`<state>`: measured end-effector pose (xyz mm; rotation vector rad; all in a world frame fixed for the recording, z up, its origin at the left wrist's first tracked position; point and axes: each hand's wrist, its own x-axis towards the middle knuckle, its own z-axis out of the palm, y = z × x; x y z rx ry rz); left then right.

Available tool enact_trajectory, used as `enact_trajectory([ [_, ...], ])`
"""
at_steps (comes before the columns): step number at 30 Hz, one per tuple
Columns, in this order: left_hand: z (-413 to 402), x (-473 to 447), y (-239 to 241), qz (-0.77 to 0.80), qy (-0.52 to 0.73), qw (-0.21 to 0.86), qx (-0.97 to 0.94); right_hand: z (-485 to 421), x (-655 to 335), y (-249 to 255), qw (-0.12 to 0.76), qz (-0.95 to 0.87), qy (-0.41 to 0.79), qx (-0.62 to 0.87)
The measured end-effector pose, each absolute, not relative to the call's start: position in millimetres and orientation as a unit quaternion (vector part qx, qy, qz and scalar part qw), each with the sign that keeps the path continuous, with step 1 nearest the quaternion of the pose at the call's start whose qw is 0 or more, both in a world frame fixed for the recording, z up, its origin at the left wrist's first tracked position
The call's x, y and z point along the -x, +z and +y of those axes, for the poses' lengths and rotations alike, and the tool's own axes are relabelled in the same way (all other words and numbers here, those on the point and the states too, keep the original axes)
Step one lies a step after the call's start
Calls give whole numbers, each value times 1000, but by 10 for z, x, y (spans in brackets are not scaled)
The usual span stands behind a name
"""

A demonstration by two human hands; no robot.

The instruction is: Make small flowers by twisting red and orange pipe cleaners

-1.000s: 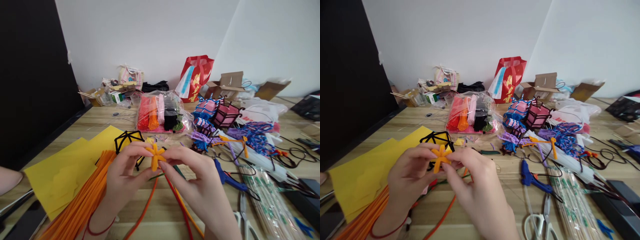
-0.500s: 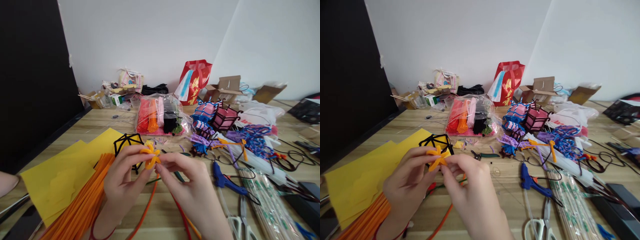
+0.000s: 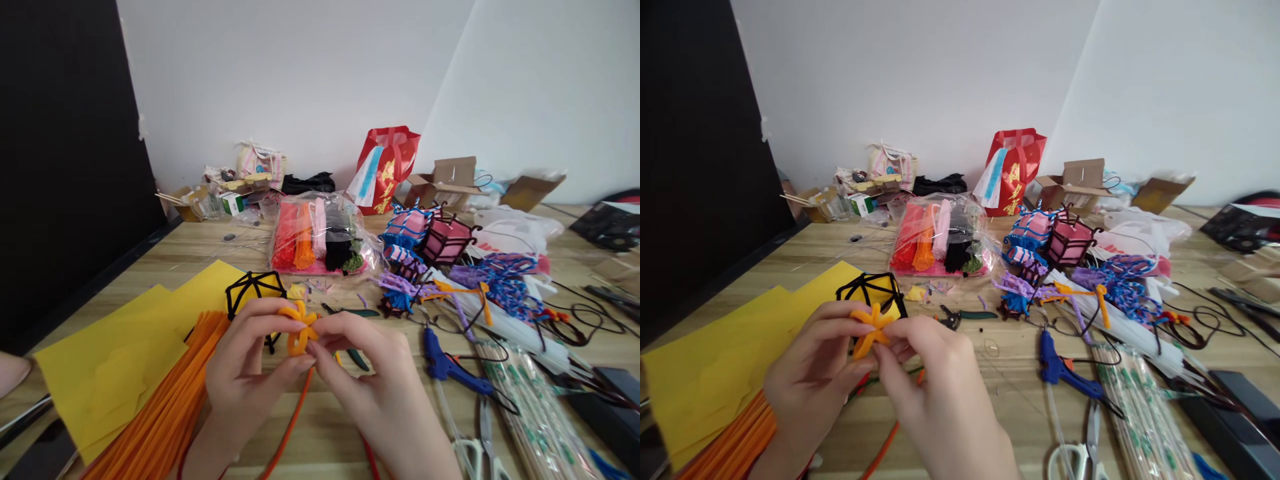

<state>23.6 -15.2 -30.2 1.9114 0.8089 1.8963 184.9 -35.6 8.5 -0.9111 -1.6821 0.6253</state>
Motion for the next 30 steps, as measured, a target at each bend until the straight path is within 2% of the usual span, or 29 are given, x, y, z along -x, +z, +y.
enact_trajectory([
  [8,-178,-243,-312,291,666,224,-649,-341,-1897,78,540,-715,220,386],
  [16,-198,-232,-269,250,692,312,-601,-361,-1983,86,538,-699,269,387],
  [26,-210,-157,-266,273,625,298,-668,-324,-2018,101,432,-794,191,382],
  [30,-177,-167,-233,291,620,270,-677,-319,-2028,88,421,-800,187,386],
])
